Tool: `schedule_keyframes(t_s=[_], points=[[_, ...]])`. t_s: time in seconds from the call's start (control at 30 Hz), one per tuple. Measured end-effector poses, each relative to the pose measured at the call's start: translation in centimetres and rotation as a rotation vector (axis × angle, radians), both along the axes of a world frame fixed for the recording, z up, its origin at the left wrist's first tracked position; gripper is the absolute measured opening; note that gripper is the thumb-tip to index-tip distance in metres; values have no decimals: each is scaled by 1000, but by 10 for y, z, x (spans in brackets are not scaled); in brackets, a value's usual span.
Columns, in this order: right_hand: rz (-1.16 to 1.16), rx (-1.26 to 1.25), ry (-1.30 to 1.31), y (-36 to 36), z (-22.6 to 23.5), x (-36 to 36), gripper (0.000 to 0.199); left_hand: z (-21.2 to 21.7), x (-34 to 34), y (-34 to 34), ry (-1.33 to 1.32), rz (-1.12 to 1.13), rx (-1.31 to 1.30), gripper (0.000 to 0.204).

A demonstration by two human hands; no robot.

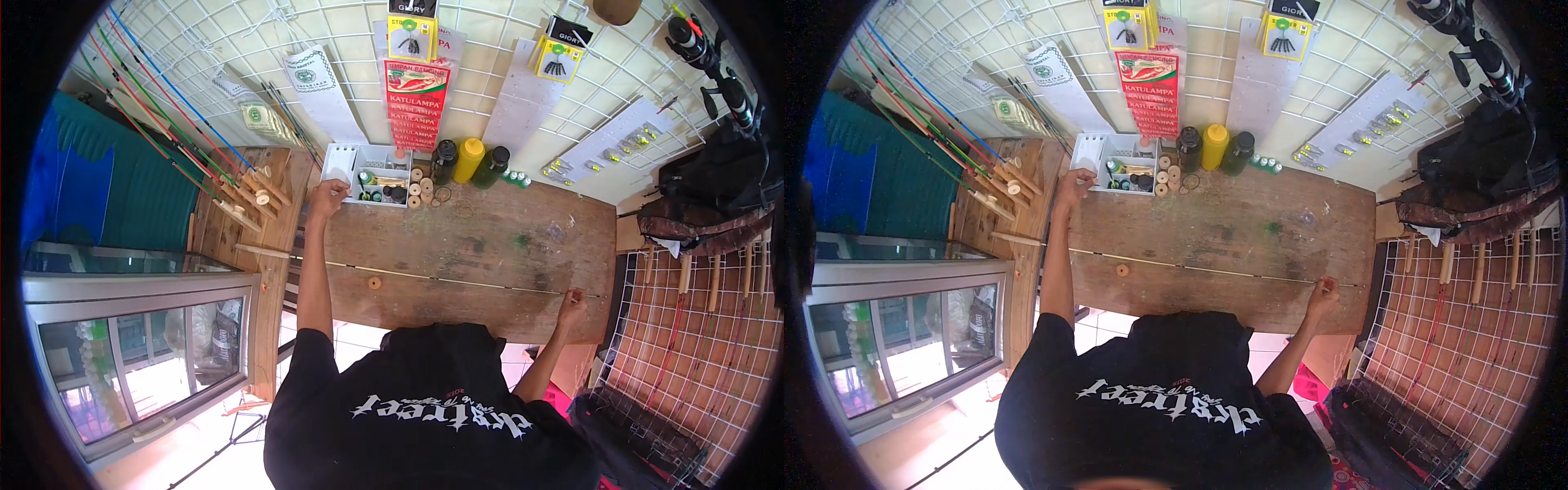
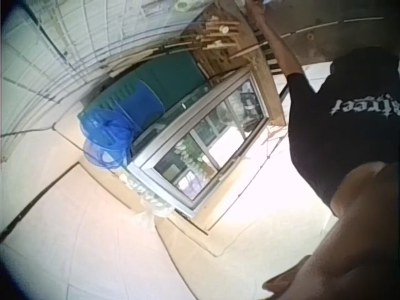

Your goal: The person is assembling and checking various fishing rod components on a workbench.

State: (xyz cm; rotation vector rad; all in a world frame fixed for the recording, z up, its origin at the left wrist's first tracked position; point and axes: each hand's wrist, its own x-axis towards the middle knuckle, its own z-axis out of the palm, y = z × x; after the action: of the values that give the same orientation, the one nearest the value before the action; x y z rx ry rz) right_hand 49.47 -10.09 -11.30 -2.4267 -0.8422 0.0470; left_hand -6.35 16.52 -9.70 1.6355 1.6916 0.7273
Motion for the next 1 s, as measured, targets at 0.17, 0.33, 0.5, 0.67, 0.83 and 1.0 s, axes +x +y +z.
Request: schedule_keyframes(t_s=[0.17,0.33,0.5,0.67,0.83,1.0], points=[[13,-20,-40,6,8,-6,14,-15,-12,13,-58,90,-137,14],[-2,-60,-52,5,15,-8,14,-19,-10,19,-158,78,-180,14],[46,30,-4,5,6,-6,13,-43,-37,9,-298,187,14,16],[6,51,35,-8,7,-5,12,2,26,-28,-664,429,84,17],[185,214,-38,-23,-26,-2,12,-1,126,-126,-861,317,-65,16],[122,246,243,-32,-7,-4,12,-6,206,-200,-979,151,-376,19]])
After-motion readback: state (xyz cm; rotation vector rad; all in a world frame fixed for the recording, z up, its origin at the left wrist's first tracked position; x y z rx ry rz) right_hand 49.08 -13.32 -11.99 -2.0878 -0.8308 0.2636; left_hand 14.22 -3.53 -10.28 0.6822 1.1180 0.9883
